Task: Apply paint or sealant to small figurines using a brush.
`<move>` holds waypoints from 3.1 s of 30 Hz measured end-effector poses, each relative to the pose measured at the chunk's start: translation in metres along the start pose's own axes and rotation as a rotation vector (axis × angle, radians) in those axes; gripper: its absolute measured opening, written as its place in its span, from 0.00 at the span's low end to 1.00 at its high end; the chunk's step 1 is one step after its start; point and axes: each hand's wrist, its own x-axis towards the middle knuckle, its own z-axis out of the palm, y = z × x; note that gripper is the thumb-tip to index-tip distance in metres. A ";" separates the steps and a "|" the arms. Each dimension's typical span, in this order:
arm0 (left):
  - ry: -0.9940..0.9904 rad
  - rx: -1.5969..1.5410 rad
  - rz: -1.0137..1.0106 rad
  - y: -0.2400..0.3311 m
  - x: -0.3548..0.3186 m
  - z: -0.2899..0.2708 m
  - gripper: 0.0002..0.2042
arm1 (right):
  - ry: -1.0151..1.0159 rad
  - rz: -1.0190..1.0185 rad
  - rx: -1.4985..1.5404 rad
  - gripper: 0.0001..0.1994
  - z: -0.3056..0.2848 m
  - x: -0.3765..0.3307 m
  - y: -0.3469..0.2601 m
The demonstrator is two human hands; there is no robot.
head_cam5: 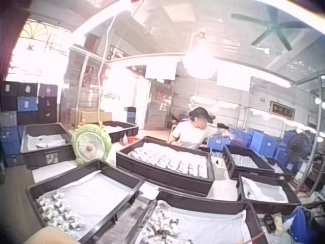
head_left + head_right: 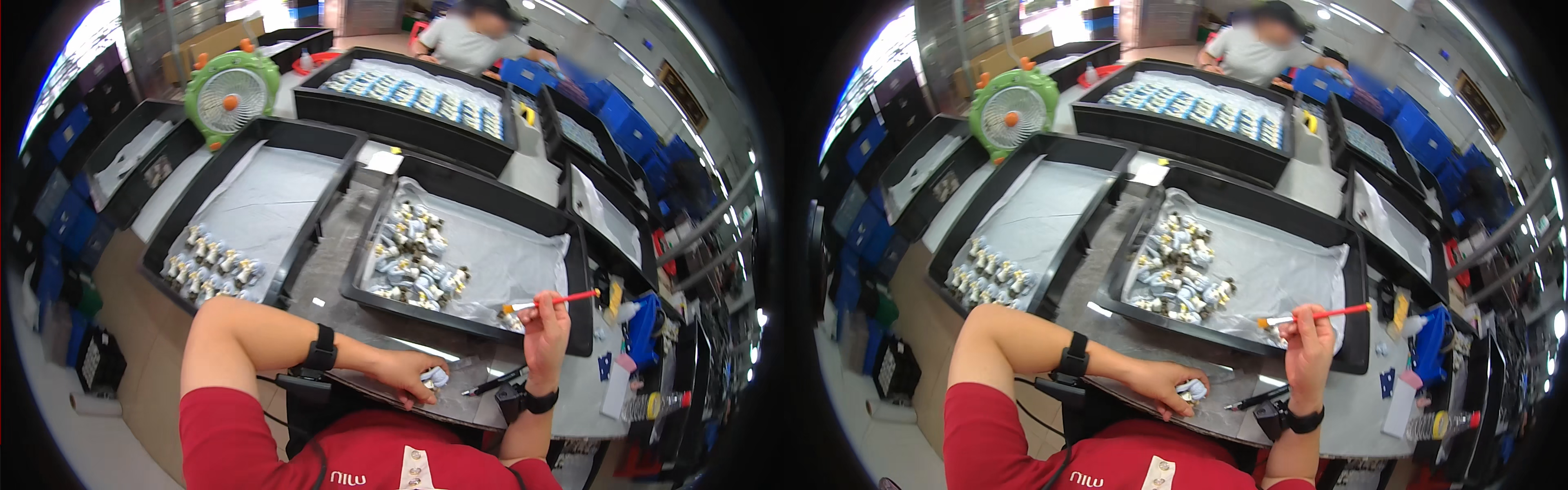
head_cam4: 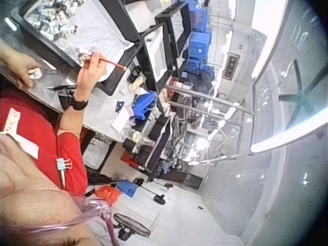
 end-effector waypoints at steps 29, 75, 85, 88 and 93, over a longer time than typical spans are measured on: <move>-0.034 -0.041 0.014 -0.003 0.004 0.001 0.23 | -0.065 -0.019 -0.056 0.05 -0.003 -0.005 -0.003; 0.070 0.332 -0.033 0.034 -0.002 0.004 0.23 | -0.823 0.674 0.220 0.37 0.118 -0.077 -0.134; 0.025 0.251 0.065 -0.003 0.005 0.000 0.26 | -0.851 0.507 0.324 0.41 0.116 -0.091 -0.120; 0.112 -0.062 -0.025 -0.006 -0.003 0.008 0.20 | -0.641 0.386 0.342 0.30 0.092 -0.082 -0.113; 0.062 -0.166 0.007 0.002 0.000 0.006 0.21 | -0.250 0.005 -0.155 0.14 0.020 -0.098 -0.065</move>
